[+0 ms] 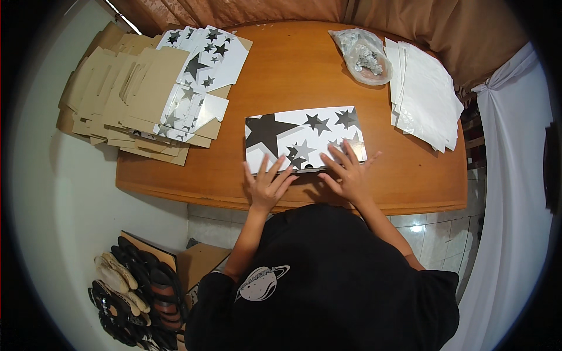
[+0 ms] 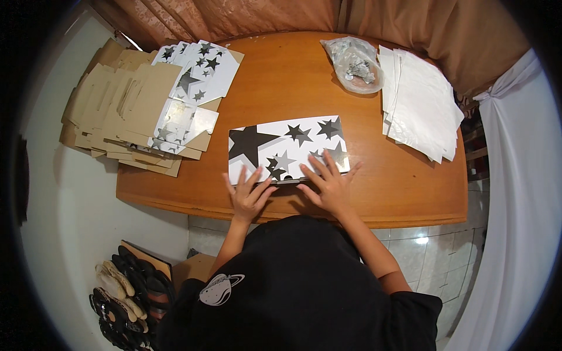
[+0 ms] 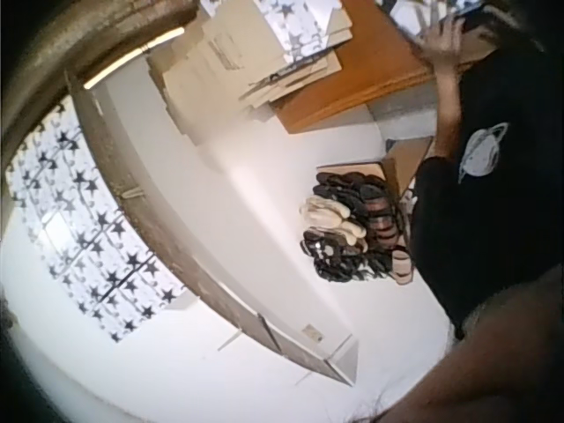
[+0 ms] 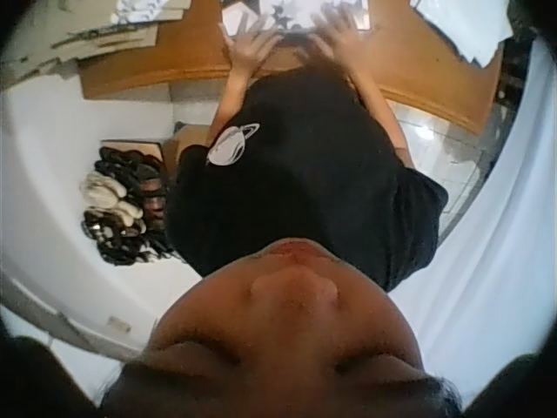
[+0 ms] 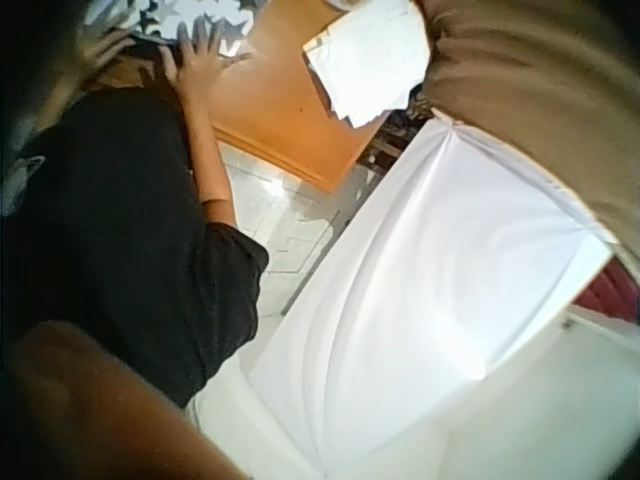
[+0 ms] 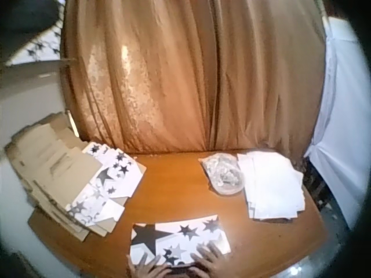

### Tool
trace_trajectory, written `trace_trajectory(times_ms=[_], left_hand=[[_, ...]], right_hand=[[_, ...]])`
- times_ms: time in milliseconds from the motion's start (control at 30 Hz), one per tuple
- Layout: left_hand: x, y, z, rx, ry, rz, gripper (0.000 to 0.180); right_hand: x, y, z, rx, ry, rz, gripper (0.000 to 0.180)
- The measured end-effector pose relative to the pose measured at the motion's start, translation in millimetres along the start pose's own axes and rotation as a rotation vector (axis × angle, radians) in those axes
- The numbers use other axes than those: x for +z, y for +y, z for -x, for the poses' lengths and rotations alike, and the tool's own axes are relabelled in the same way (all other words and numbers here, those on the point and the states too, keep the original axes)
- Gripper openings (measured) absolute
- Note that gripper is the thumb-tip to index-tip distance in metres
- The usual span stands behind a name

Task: Assembling cardboard shoe boxes, lining them with tissue paper, adding packets, and stacking them on a storage shelf.

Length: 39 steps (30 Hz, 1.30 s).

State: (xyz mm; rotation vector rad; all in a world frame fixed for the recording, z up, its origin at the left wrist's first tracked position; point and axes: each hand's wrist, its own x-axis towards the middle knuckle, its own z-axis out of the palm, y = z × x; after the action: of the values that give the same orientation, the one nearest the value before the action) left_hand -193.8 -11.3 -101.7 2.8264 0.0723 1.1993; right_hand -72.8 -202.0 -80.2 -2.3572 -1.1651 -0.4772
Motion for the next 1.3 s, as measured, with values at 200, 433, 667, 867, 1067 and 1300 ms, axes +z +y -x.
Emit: trace_trajectory(times_ms=[200,433,667,867,1067,1300], left_hand=[[8,11,-5,-0.010,-0.060,0.228,0.030],[9,12,-7,-0.051,-0.023,0.219,0.021],[13,12,-7,-0.056,-0.007,0.176,0.014],[15,14,-9,-0.101,-0.022,0.192,0.014],[7,0,-19,-0.048,-0.148,0.440,0.018],[9,-39,-64,-0.064,-0.439,0.203,0.032]], right_hand=[[14,-19,-11,-0.057,-0.029,-0.095,0.027],[18,-23,-11,0.001,-0.016,-0.131,0.021],[25,-13,-7,-0.117,0.032,-0.060,0.026],[33,-9,-7,-0.151,0.058,-0.058,0.027],[36,-10,-5,-0.159,0.114,-0.089,0.027],[18,-17,-9,-0.116,-0.047,-0.213,0.024]])
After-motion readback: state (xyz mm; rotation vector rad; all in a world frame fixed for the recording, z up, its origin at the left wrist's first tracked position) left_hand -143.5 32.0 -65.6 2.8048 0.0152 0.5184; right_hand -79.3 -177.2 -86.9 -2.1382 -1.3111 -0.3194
